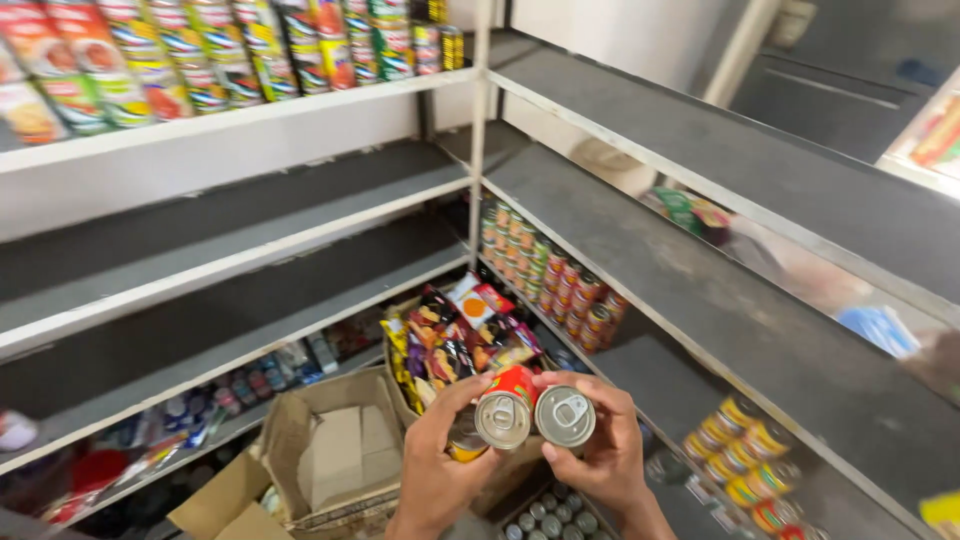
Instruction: Organizing and stocking various canned goods on metal shelves in a grocery store.
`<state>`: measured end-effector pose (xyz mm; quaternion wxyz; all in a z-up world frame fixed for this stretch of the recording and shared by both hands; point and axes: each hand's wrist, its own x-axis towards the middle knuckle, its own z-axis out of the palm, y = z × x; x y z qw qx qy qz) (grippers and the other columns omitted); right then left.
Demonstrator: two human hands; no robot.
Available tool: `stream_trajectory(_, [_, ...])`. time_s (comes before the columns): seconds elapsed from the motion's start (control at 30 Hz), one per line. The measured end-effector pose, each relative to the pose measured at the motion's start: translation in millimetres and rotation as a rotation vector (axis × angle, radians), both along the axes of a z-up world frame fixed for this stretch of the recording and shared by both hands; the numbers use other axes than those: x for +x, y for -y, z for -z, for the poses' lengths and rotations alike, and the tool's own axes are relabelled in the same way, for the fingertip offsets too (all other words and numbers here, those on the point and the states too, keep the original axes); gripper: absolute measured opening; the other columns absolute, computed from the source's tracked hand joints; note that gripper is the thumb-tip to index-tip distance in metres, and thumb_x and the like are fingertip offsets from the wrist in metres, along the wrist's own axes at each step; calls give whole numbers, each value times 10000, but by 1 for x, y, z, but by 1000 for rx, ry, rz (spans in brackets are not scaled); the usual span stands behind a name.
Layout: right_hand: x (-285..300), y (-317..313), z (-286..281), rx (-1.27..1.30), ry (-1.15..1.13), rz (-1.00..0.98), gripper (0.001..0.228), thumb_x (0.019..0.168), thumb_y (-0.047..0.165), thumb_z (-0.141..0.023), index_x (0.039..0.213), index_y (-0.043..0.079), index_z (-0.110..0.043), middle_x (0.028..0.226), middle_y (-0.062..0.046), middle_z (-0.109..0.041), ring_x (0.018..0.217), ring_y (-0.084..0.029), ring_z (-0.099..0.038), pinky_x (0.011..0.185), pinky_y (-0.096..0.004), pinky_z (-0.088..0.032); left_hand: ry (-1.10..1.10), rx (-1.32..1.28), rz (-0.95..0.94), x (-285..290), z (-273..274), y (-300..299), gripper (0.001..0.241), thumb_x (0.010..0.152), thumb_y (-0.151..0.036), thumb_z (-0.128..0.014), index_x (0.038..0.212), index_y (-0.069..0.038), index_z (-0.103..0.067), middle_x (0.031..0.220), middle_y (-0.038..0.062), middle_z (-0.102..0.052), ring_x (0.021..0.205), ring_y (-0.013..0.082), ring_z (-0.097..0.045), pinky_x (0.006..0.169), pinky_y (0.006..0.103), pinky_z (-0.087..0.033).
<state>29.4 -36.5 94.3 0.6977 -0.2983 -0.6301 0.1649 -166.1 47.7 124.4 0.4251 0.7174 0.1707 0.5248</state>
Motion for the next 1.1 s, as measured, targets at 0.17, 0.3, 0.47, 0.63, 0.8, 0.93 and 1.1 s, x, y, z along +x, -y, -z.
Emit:
stream_trajectory(0.17, [-29, -35, -14, -18, -41, -71, 738, 839, -88, -748, 1456, 107, -392, 1440, -265, -560, 1340, -356, -604, 1099, -492, -530, -95, 38, -123, -36, -30, -11, 666, 673, -64, -848, 1304, -44, -636, 1230, 121, -712, 1147, 260, -709, 990, 348, -533])
stream_trajectory(0.3, [-46, -72, -24, -1, -47, -148, 739, 842, -91, -736, 1465, 92, -383, 1444, -265, -546, 1329, -361, -613, 1121, -505, -525, -118, -7, -197, -59, -43, -26, 639, 669, -42, -810, 1292, -53, -671, 1221, 115, -699, 1119, 257, -719, 941, 341, -551])
stream_trajectory(0.47, [-73, -119, -34, 2, -20, -228, 759, 826, -96, -766, 1462, 90, -395, 1448, -258, -547, 1323, -357, -616, 1113, -503, -531, -113, -7, -327, -89, -51, -55, 595, 654, -61, -850, 1227, -55, -691, 1209, 106, -723, 1109, 253, -734, 951, 341, -561])
stream_trajectory(0.63, [-106, -173, -41, -21, -29, -304, 771, 839, -73, -776, 1470, 115, -375, 1442, -243, -557, 1312, -327, -625, 1086, -466, -543, -85, 47, -414, -120, -52, -95, 589, 675, -81, -864, 1231, -47, -671, 1254, 122, -740, 1183, 265, -727, 1004, 347, -549])
stream_trajectory(0.8, [-151, -241, -47, -37, -14, -381, 804, 820, -80, -789, 1477, 123, -371, 1432, -232, -570, 1309, -307, -618, 1109, -458, -526, -89, 1, -536, -161, -67, -144, 589, 682, -125, -893, 1227, -47, -686, 1204, 113, -755, 1099, 250, -748, 942, 343, -565])
stream_trajectory(0.93, [-200, -307, -57, -20, -59, -468, 807, 814, -99, -771, 1484, 128, -383, 1430, -226, -568, 1324, -297, -604, 1135, -449, -502, -79, 73, -640, -204, -86, -196, 576, 689, -150, -911, 1209, -36, -694, 1131, 101, -766, 1016, 227, -760, 886, 328, -577])
stream_trajectory(1.1, [-267, -394, -73, -95, -78, -533, 826, 795, -86, -793, 1475, 117, -371, 1440, -220, -570, 1215, -252, -612, 1015, -405, -536, -91, 19, -726, -267, -116, -269, 549, 674, -128, -896, 1188, -47, -720, 1068, 86, -774, 945, 193, -774, 820, 302, -587])
